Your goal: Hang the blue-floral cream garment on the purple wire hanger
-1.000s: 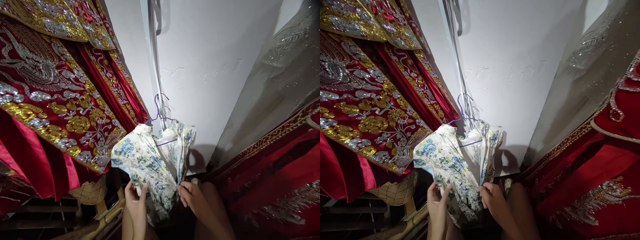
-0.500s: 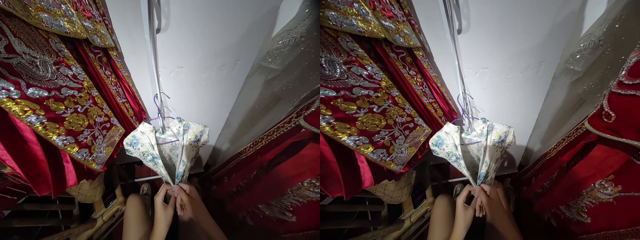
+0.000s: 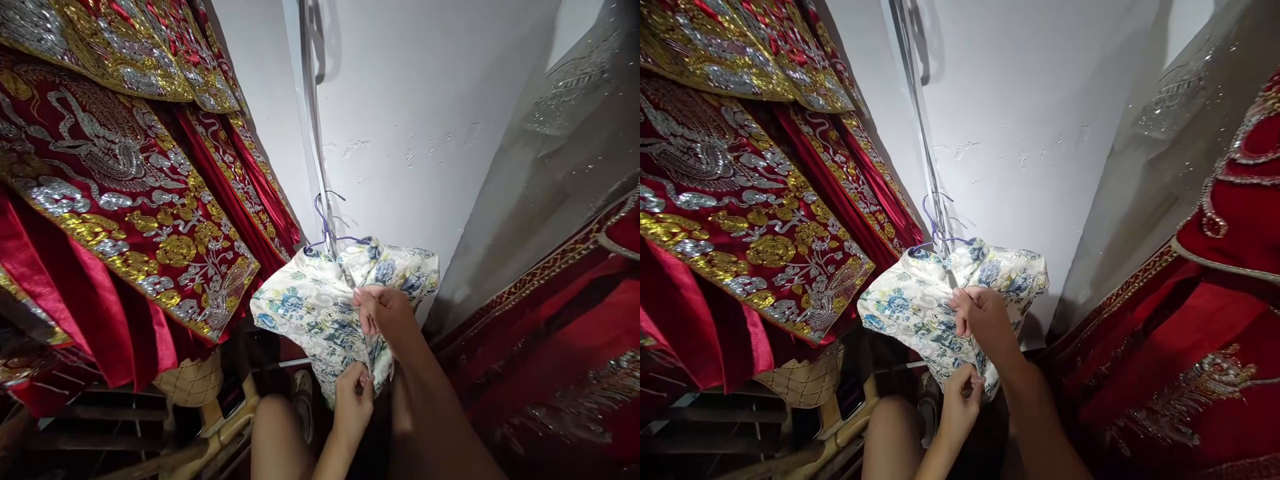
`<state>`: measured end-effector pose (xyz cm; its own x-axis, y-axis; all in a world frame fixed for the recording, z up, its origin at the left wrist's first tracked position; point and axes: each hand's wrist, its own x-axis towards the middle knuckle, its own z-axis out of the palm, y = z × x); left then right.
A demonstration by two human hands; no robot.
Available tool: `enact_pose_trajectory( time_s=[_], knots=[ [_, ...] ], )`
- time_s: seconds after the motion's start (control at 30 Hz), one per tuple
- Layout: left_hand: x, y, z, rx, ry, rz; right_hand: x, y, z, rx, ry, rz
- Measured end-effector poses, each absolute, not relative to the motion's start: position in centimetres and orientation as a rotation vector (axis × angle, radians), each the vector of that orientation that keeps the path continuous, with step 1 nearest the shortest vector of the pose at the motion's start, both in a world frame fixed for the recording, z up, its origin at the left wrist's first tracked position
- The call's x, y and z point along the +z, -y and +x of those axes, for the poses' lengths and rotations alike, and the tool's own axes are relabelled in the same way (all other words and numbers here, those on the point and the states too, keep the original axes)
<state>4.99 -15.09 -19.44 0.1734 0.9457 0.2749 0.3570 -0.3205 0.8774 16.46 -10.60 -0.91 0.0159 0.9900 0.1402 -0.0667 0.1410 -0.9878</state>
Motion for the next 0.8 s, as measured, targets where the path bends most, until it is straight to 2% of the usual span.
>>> enact_pose_trajectory(
  time_s=[0.4,0.5,0.6,0.73,0.8],
  knots=[
    [-20.5,12.3,3.6,1.033,-1.252,1.841,1.2,9.8,16.6,1.161,1.182,-0.977],
    [-19.5,12.4,3.1,1.033,-1.274,1.801,1.0,10.0,16.6,1.182,1.199,-0.923],
    [-15.5,12.2,3.0,1.184,-1.195,1.736,0.9,10.3,16.5,1.195,1.219,-0.894],
    [-6.9,10.5,2.7,1.600,-1.050,1.714,1.5,10.5,15.9,1.228,1.282,-0.898],
    [-3.4,9.3,2.3,1.674,-0.996,1.823,1.7,10.6,15.7,1.197,1.295,-0.910]
  ],
)
